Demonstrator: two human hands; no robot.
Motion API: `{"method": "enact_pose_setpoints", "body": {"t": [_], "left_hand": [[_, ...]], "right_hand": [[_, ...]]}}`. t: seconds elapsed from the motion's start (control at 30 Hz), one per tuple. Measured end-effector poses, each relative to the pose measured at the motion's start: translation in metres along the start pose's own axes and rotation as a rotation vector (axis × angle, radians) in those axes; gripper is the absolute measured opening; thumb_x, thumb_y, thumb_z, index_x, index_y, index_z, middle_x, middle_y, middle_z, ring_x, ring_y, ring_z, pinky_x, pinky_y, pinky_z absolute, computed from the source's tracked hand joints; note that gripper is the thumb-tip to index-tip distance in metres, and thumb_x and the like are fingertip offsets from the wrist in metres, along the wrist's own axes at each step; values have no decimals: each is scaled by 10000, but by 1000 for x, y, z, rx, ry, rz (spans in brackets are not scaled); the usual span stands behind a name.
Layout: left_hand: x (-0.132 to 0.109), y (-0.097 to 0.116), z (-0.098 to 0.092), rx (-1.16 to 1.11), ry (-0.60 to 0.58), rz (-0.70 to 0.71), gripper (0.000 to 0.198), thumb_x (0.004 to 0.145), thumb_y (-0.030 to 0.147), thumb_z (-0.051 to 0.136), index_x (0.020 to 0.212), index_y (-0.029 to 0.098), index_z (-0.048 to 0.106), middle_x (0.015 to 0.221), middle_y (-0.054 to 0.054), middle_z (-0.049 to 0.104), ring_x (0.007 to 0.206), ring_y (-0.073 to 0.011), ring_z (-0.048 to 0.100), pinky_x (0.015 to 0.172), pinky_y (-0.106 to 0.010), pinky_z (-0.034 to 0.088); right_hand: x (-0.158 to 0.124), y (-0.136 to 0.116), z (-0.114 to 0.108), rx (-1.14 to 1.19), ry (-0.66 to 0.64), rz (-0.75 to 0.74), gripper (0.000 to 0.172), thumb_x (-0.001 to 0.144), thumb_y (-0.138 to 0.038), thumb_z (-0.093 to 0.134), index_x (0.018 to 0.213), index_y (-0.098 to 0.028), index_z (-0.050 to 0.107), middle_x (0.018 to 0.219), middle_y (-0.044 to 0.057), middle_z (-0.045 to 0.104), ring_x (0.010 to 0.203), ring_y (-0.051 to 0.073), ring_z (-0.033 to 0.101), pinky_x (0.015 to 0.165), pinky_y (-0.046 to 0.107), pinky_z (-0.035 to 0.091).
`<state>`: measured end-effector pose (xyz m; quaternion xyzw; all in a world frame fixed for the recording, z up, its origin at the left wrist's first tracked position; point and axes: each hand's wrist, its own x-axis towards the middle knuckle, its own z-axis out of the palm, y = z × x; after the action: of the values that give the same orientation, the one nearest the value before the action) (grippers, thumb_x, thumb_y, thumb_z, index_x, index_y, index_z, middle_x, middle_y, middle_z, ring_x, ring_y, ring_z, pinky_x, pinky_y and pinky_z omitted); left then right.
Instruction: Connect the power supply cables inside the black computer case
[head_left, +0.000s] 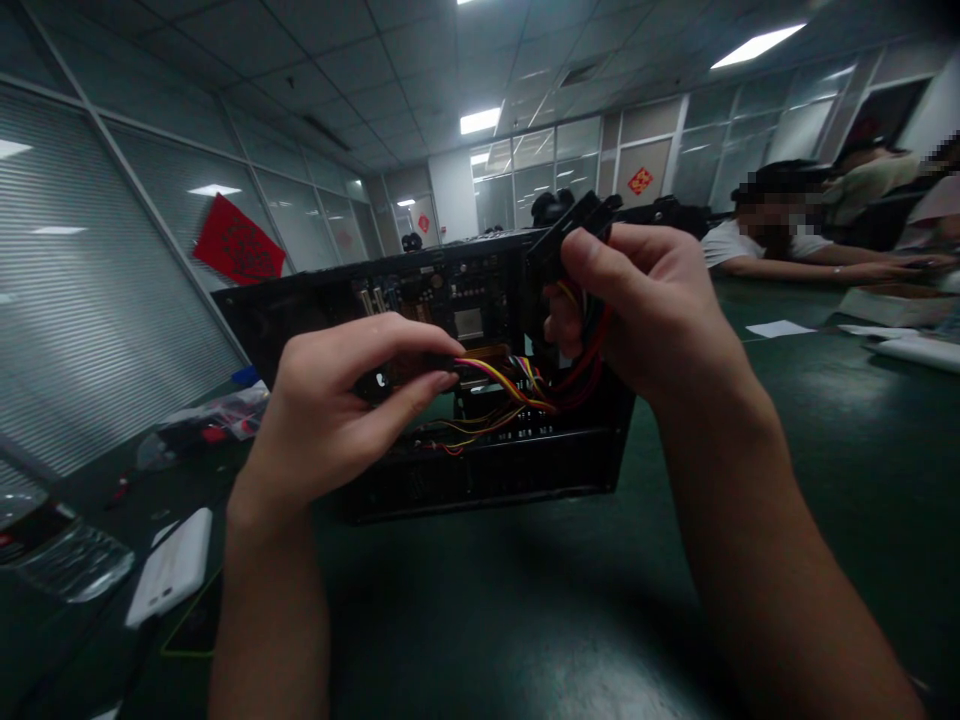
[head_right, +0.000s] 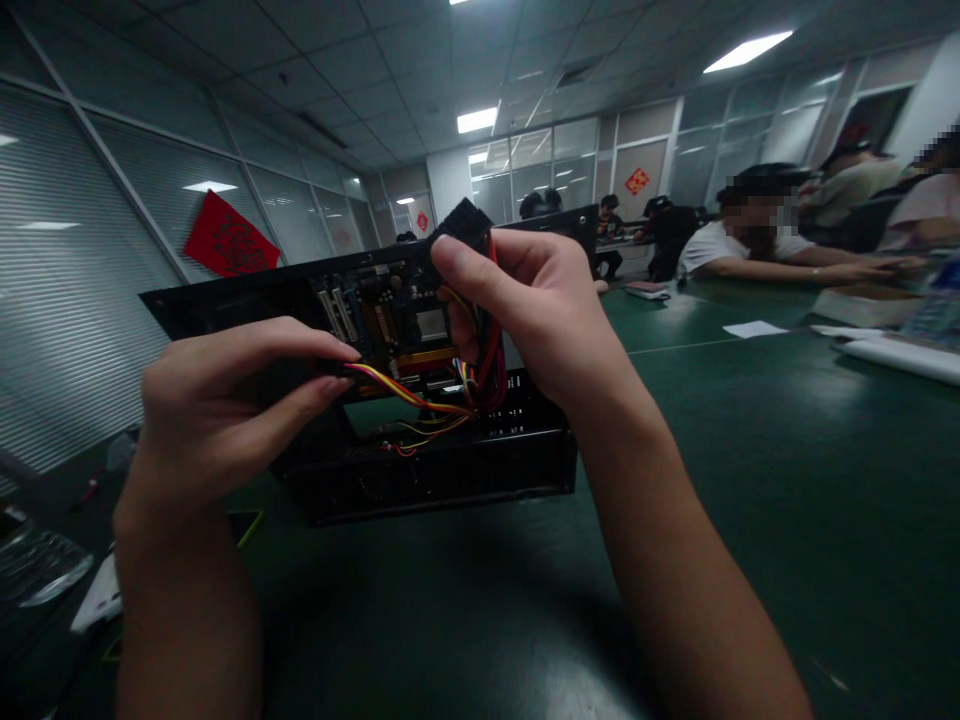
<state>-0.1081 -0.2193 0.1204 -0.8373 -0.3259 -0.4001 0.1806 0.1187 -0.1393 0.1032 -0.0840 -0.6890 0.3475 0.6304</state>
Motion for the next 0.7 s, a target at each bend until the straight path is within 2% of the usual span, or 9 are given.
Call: {"method": "enact_pose_setpoints", "body": {"t": [0.37, 0.7], "left_hand": [[-2, -1, -1, -119, -24, 20, 170, 880, 282, 728, 1030, 205, 749, 921, -40, 771, 784, -156, 718, 717, -245, 580], [-1, -3, -3, -94, -22, 38, 158, 873, 240, 730, 1028, 214, 745, 936, -27, 774, 794, -148, 720, 720, -229, 577]], "right_hand": [[-2, -4, 1, 6, -11, 16, 320, 938, -394, 664, 691, -196, 618, 585, -48, 576, 455, 64, 514, 414, 179, 421], [0, -1, 0, 6, -18, 28, 352, 885, -492, 710, 699, -209, 614, 587, -46, 582, 470, 77, 533, 442, 200, 436]]}}
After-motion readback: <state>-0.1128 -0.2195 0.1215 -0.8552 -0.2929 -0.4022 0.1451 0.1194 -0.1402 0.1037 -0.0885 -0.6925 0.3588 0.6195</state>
